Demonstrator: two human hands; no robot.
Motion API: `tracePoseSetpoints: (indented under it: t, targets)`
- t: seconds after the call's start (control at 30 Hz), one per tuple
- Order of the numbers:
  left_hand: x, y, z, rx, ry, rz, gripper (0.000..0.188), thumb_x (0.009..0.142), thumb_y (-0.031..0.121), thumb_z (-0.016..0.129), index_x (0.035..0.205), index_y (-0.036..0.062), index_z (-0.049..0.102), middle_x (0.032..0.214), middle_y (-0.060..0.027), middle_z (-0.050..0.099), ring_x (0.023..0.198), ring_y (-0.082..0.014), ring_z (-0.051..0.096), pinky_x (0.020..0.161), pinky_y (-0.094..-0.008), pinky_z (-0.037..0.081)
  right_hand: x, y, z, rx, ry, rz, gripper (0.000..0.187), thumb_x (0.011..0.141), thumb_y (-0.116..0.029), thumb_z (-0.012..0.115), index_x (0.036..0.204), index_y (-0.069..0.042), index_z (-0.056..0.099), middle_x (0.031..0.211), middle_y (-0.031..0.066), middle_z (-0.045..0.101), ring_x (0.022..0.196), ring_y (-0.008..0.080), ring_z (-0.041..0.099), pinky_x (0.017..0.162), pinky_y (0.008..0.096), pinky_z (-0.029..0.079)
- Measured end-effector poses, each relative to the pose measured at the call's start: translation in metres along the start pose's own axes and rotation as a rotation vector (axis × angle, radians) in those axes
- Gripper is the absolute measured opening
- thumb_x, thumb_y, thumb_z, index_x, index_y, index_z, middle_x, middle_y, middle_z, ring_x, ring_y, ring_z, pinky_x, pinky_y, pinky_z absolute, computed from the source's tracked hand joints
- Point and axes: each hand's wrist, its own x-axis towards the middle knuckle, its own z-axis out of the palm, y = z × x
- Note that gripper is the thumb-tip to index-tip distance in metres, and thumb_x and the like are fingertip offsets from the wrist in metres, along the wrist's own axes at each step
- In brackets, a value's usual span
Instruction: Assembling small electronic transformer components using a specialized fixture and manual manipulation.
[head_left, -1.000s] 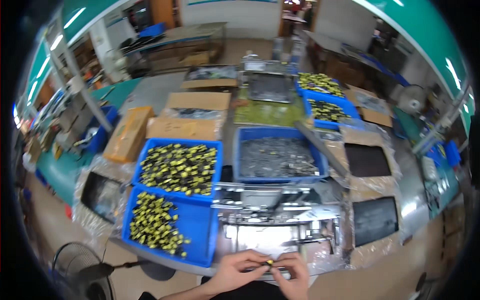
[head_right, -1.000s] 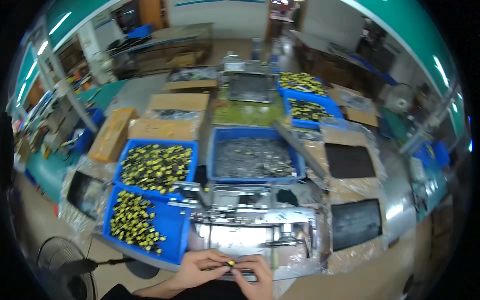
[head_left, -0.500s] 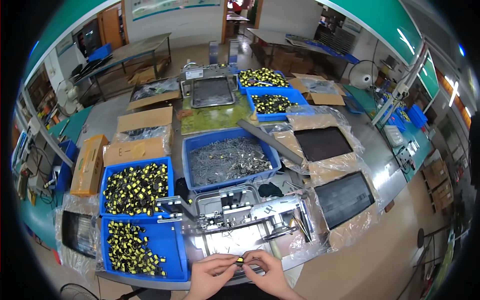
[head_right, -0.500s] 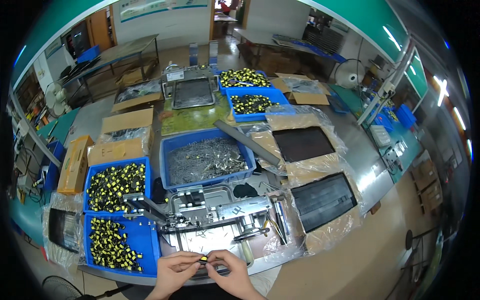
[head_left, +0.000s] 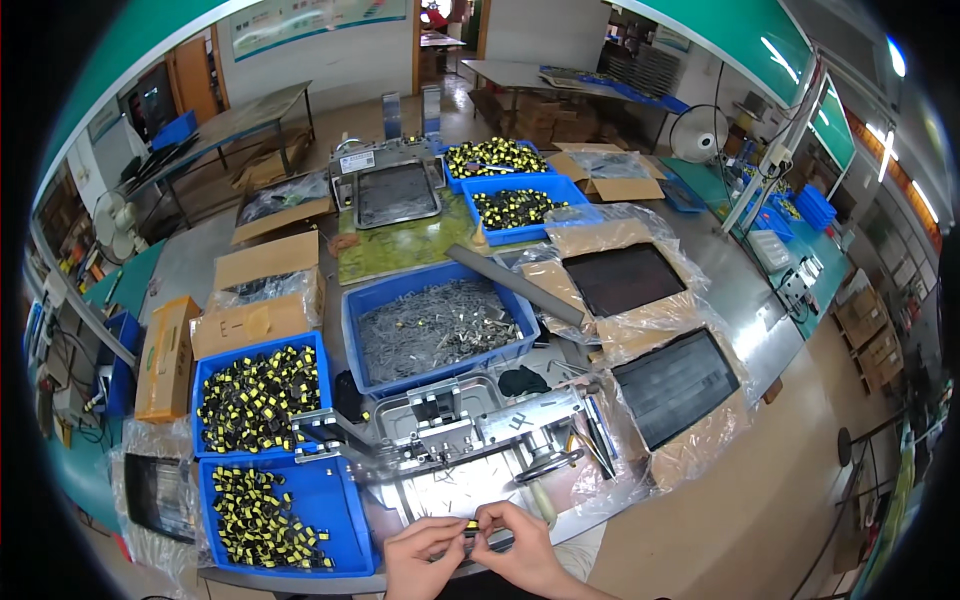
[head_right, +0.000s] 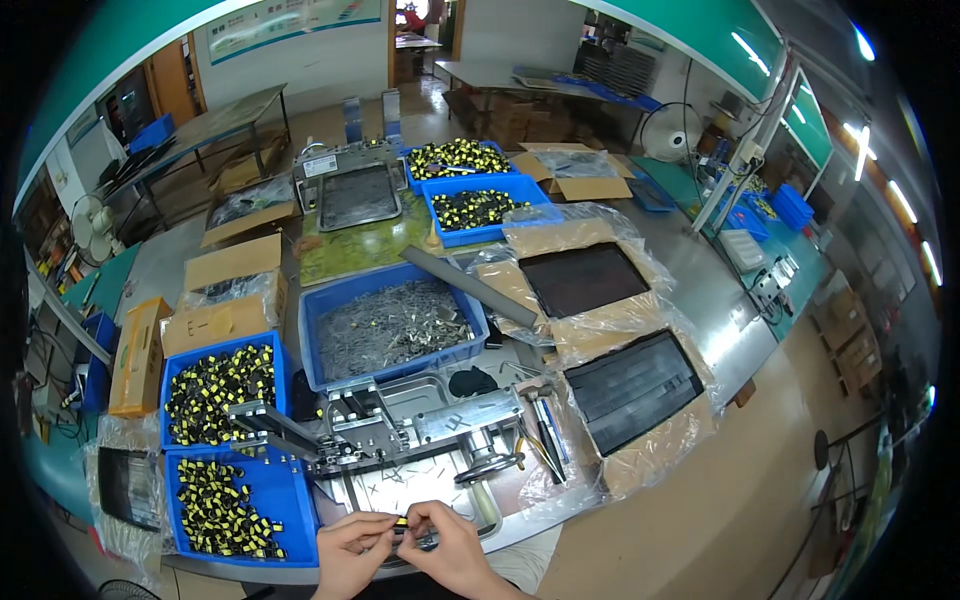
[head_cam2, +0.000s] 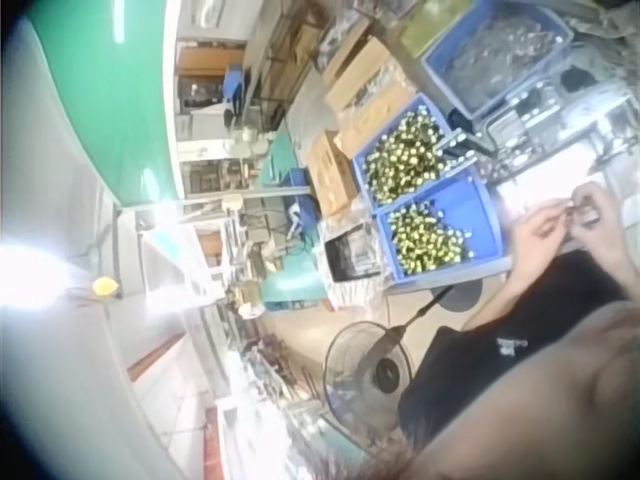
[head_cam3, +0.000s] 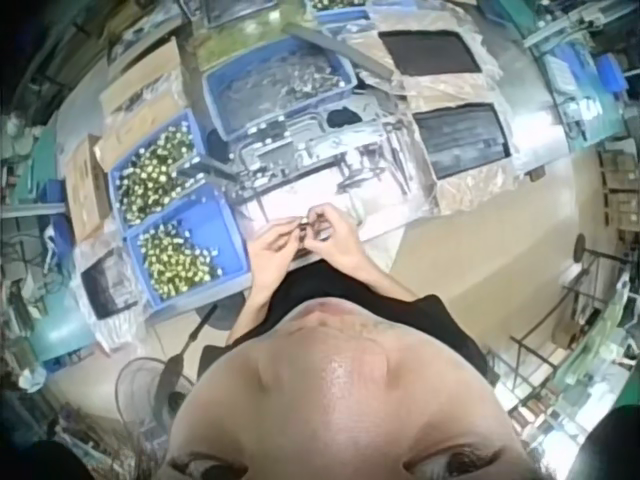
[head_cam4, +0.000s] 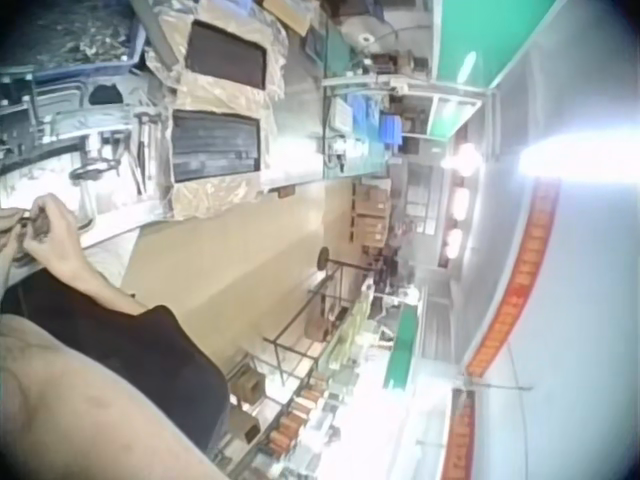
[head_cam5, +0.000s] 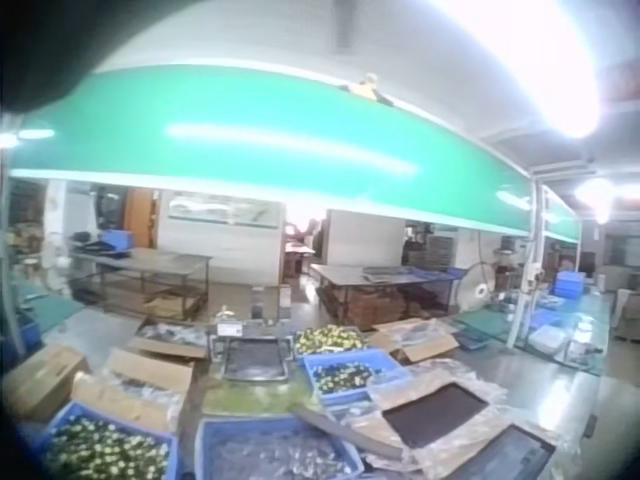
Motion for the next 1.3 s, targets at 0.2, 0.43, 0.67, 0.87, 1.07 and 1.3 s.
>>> tracePoseSetpoints:
  t: [0.2, 0.43, 0.67, 0.87, 1.07, 1.3]
  targets:
    - [0.017, -0.009, -0.017, -0.123, 0.060, 0.146, 0.023, 0.091, -0.016, 0.061, 0.113, -0.0156, 0.066, 0.115, -0.0223, 0.068, 0.102, -0.0289, 0.072, 0.092, -0.0369, 0.062, 0.007, 0.015, 0.008, 0.167, -0.005, -0.056, 0.045, 0.084, -0.003, 0.079, 0.123, 0.001, 0.057, 0.111, 0.0144, 0.066, 0.093, 0.0207, 0.071, 0.085, 0.0345, 0.057]
    - [0.027, -0.008, -0.037, -0.485, -0.024, 0.088, 0.026, 0.092, -0.012, 0.060, 0.118, -0.0151, 0.063, 0.115, -0.0279, 0.068, 0.100, -0.0390, 0.073, 0.090, -0.0417, 0.062, -0.002, 0.068, 0.033, -0.850, -0.134, -0.500, 0.050, 0.087, -0.025, 0.073, 0.131, -0.005, 0.058, 0.132, 0.0152, 0.058, 0.117, 0.0351, 0.060, 0.096, 0.0452, 0.053]
    - [0.019, -0.014, -0.034, -0.524, -0.061, 0.060, 0.025, 0.088, -0.012, 0.065, 0.113, -0.0132, 0.065, 0.109, -0.0314, 0.069, 0.095, -0.0407, 0.074, 0.085, -0.0428, 0.064, -0.036, 0.090, 0.064, -0.866, -0.291, -0.444, 0.060, 0.081, -0.017, 0.067, 0.138, -0.001, 0.055, 0.135, 0.0226, 0.054, 0.123, 0.0449, 0.053, 0.101, 0.0529, 0.049]
    - [0.012, -0.010, -0.030, -0.478, -0.054, 0.074, 0.024, 0.088, -0.005, 0.070, 0.110, -0.0130, 0.066, 0.104, -0.0299, 0.071, 0.088, -0.0375, 0.075, 0.079, -0.0423, 0.064, -0.037, 0.089, 0.053, -0.925, -0.526, -0.434, 0.035, 0.086, -0.018, 0.064, 0.119, -0.007, 0.065, 0.117, 0.0083, 0.062, 0.109, 0.0304, 0.061, 0.093, 0.0440, 0.054]
    - [0.002, 0.009, -0.028, -0.413, -0.020, 0.163, 0.031, 0.094, 0.010, 0.073, 0.118, -0.0090, 0.065, 0.108, -0.0232, 0.070, 0.093, -0.0309, 0.073, 0.086, -0.0433, 0.062, -0.020, 0.082, 0.045, -0.871, -0.526, -0.435, 0.023, 0.084, -0.011, 0.059, 0.105, -0.010, 0.066, 0.102, 0.0052, 0.064, 0.102, 0.0262, 0.064, 0.083, 0.0401, 0.054]
    - [0.000, 0.027, -0.021, -0.384, -0.045, 0.193, 0.036, 0.094, 0.001, 0.067, 0.127, -0.0101, 0.060, 0.114, -0.0296, 0.069, 0.097, -0.0326, 0.074, 0.085, -0.0355, 0.061, 0.007, 0.051, 0.022, -0.631, -0.378, -0.448, 0.018, 0.081, -0.005, 0.064, 0.099, -0.007, 0.069, 0.096, 0.0073, 0.065, 0.095, 0.0288, 0.064, 0.080, 0.0405, 0.055]
